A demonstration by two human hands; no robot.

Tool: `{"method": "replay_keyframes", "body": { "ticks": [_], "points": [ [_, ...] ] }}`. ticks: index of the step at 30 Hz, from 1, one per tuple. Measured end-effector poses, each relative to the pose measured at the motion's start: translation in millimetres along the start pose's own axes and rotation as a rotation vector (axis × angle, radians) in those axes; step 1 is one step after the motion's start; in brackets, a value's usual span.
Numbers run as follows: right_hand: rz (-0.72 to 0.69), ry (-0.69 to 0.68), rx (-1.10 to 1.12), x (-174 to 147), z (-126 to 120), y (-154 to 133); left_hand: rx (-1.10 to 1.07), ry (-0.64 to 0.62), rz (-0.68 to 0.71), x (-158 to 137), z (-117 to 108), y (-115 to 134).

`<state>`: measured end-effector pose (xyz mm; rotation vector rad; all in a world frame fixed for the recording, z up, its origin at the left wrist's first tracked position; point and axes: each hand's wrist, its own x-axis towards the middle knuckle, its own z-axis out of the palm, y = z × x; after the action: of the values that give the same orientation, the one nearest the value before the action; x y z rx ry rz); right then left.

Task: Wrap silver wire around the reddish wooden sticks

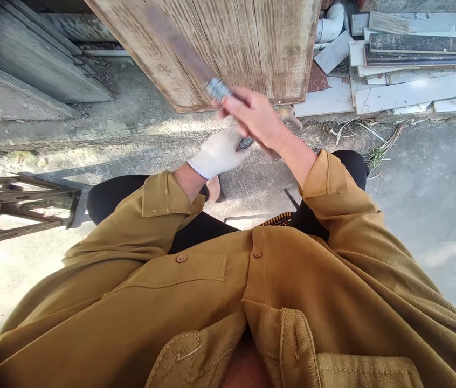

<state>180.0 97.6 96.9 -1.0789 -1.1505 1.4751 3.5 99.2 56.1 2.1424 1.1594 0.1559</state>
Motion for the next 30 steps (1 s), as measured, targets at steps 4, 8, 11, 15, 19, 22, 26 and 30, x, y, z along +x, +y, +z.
{"method": "replay_keyframes", "body": {
  "ticks": [4,8,11,15,19,22,26,30],
  "points": [
    [-0.056,0.343,0.239,13.4,-37.5,-9.0,-0.104,0.141,0.054,-6.8,-10.5,-9.8],
    [-0.099,0.391,0.253,5.5,-53.2,-21.6,-0.418,0.194,-0.01,-5.6,-11.6,-27.9],
    [-0.172,0.349,0.202,-2.2,-53.2,-26.7,-0.713,0.124,-0.048,-7.2,-9.5,-31.8],
    [-0.212,0.357,0.193,3.4,-63.1,-13.6,-0.904,0.05,-0.111,-16.5,-15.6,-26.8],
    [-0.063,0.446,0.262,24.2,-85.3,27.0,-0.936,0.043,-0.085,-20.7,-22.2,-27.7],
    [0.1,0.393,0.276,34.4,-99.3,39.1,-1.017,-0.061,0.017,-19.7,-24.7,-32.2],
    [0.116,0.36,0.482,25.3,-103.6,2.3,-0.891,-0.352,0.103,-19.2,-34.7,-30.8],
    [0.143,0.246,0.45,2.4,-103.1,-38.0,-0.621,-0.424,0.159,-16.0,-42.9,-28.2]
  ]
}}
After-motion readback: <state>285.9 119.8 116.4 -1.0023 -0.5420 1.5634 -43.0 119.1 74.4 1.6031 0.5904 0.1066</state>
